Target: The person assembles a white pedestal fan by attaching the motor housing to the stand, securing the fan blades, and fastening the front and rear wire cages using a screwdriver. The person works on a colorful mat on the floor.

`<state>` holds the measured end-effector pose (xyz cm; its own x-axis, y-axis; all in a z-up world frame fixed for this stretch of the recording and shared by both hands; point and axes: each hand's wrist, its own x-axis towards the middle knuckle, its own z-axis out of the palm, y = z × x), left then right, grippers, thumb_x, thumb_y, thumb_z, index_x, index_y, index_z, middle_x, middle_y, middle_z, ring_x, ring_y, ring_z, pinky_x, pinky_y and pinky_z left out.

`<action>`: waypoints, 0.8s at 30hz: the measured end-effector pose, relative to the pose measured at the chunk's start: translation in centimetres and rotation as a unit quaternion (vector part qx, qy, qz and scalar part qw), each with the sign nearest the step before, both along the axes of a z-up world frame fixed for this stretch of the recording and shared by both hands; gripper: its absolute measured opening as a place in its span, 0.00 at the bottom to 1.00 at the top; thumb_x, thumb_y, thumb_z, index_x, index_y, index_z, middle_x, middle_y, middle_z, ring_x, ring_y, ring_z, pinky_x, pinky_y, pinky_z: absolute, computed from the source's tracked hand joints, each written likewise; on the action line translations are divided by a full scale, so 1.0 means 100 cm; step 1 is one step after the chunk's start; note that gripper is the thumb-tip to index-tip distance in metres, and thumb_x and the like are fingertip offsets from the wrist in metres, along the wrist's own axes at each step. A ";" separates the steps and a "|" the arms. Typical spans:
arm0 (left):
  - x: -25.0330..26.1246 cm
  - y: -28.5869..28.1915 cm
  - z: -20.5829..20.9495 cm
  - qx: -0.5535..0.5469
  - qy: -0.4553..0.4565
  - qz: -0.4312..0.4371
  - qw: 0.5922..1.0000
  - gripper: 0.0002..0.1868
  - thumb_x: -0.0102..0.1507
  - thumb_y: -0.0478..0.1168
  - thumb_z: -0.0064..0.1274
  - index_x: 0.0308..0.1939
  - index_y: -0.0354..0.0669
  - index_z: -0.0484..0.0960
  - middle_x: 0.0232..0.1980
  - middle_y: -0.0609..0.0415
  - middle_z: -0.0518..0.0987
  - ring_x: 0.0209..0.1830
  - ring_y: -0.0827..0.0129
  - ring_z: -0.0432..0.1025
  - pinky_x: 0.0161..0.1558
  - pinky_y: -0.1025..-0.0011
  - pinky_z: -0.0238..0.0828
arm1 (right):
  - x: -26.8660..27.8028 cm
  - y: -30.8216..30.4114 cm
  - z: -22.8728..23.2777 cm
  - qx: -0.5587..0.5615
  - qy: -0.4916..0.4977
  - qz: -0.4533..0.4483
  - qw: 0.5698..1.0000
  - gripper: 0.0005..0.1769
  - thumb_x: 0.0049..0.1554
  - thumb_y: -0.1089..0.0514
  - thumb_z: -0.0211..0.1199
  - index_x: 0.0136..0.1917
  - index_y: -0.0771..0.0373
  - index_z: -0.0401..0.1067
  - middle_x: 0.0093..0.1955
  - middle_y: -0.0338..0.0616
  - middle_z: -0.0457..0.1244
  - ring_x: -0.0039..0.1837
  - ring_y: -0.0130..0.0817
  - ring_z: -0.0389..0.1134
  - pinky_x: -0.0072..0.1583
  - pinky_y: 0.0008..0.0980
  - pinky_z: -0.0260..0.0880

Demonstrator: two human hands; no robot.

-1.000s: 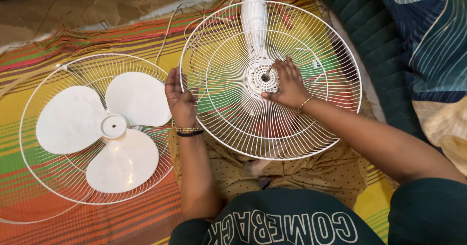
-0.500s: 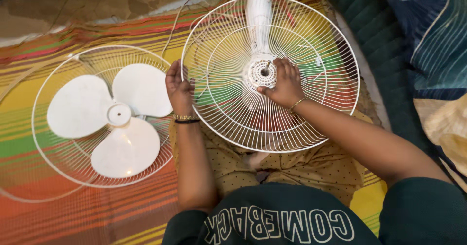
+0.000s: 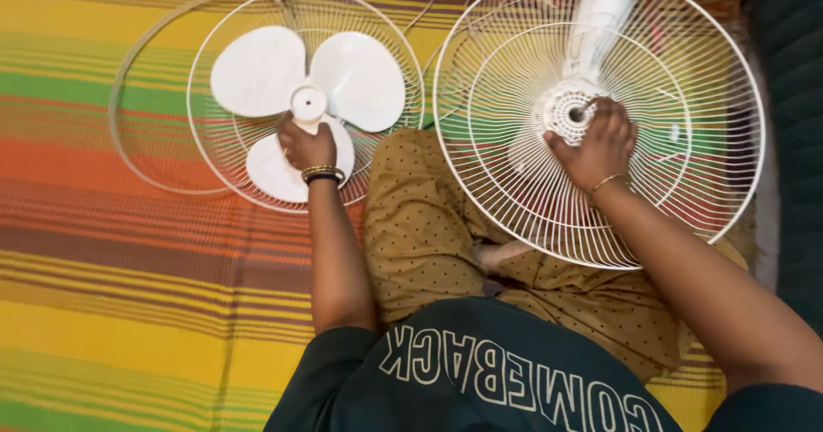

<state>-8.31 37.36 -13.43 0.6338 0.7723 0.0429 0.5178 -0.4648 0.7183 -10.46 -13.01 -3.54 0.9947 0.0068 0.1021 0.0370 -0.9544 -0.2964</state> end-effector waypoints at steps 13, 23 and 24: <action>-0.052 0.055 -0.015 -0.031 0.269 0.063 0.961 0.56 0.57 0.55 0.57 0.81 0.49 0.40 0.83 0.37 0.39 0.84 0.44 0.36 0.78 0.47 0.37 | -0.011 -0.010 -0.002 0.014 -0.031 0.004 0.999 0.65 0.59 0.19 0.55 0.82 0.77 0.42 0.83 0.71 0.42 0.85 0.62 0.37 0.80 0.63 0.31; -0.057 0.064 -0.004 -0.015 0.273 0.072 0.959 0.57 0.57 0.52 0.57 0.82 0.45 0.37 0.81 0.30 0.43 0.81 0.38 0.43 0.76 0.49 0.46 | -0.020 -0.007 0.009 0.001 0.008 -0.019 1.000 0.69 0.57 0.13 0.43 0.82 0.76 0.39 0.85 0.70 0.37 0.86 0.61 0.33 0.81 0.60 0.28; -0.057 0.066 0.000 -0.027 0.256 0.081 0.963 0.56 0.58 0.52 0.57 0.82 0.45 0.39 0.80 0.32 0.48 0.80 0.39 0.47 0.75 0.49 0.49 | -0.020 -0.006 0.009 0.000 0.011 -0.020 1.000 0.69 0.57 0.13 0.43 0.82 0.76 0.38 0.85 0.70 0.37 0.86 0.61 0.32 0.81 0.60 0.27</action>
<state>-14.03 43.97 -13.45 0.4319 0.8551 -0.2869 0.8731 -0.3166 0.3706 -12.44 -13.60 -2.64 0.9962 -0.0325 0.0805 -0.0073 -0.9551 -0.2962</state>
